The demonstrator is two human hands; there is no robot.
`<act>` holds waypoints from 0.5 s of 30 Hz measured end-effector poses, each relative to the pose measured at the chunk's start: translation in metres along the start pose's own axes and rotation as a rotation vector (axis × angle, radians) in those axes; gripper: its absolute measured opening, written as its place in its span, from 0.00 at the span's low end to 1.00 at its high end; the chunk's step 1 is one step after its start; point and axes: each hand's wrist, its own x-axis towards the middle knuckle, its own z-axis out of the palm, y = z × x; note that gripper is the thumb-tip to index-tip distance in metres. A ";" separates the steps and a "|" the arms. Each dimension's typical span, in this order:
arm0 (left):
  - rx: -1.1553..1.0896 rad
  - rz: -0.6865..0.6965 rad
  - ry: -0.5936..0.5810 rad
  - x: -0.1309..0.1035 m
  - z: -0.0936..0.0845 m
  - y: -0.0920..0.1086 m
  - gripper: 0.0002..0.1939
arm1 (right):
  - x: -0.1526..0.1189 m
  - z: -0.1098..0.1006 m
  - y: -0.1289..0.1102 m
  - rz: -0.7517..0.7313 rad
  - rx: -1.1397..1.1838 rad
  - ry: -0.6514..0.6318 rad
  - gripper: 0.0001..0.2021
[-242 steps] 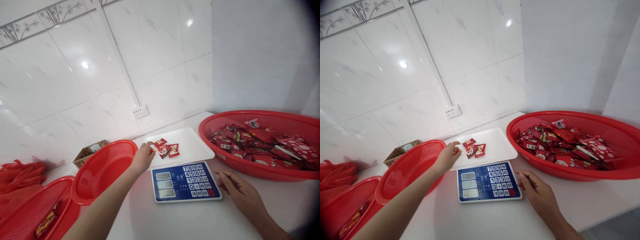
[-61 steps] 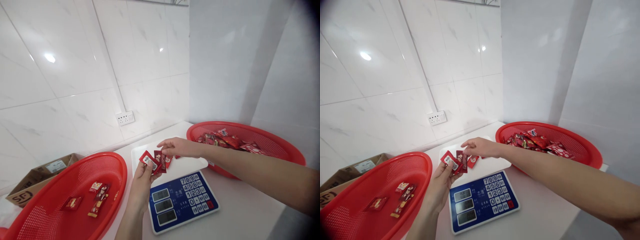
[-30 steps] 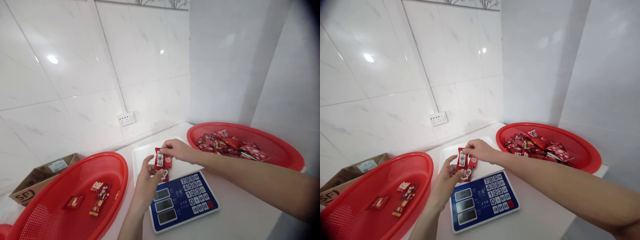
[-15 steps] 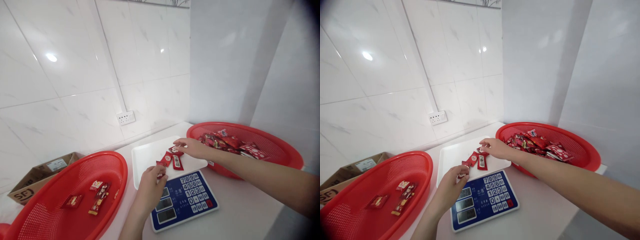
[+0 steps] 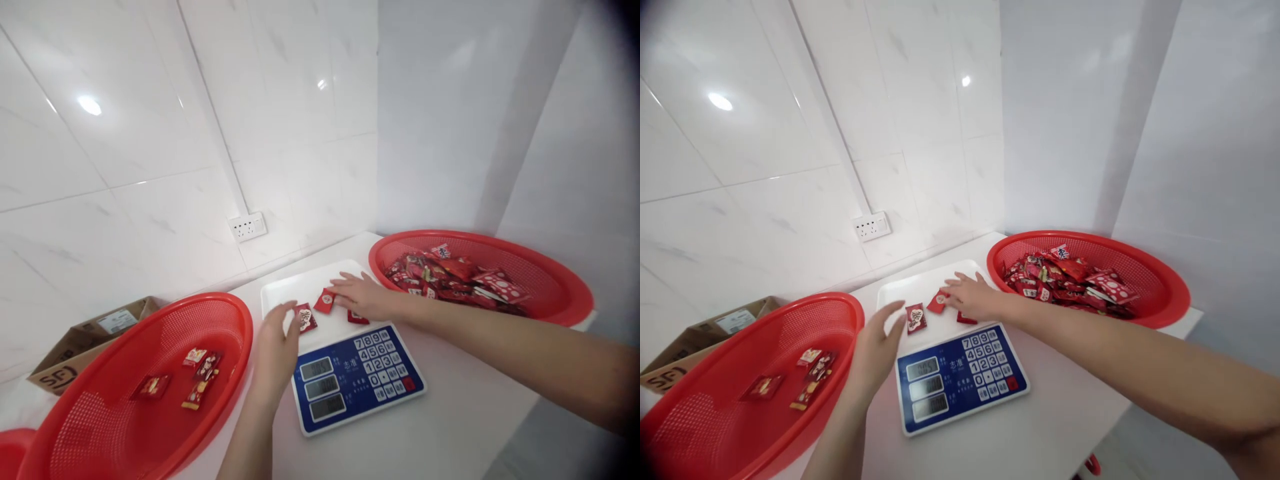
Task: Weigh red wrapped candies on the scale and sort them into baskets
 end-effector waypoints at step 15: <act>-1.032 0.119 0.739 -0.012 -0.053 0.036 0.03 | -0.095 -0.069 0.113 0.557 -0.161 0.126 0.17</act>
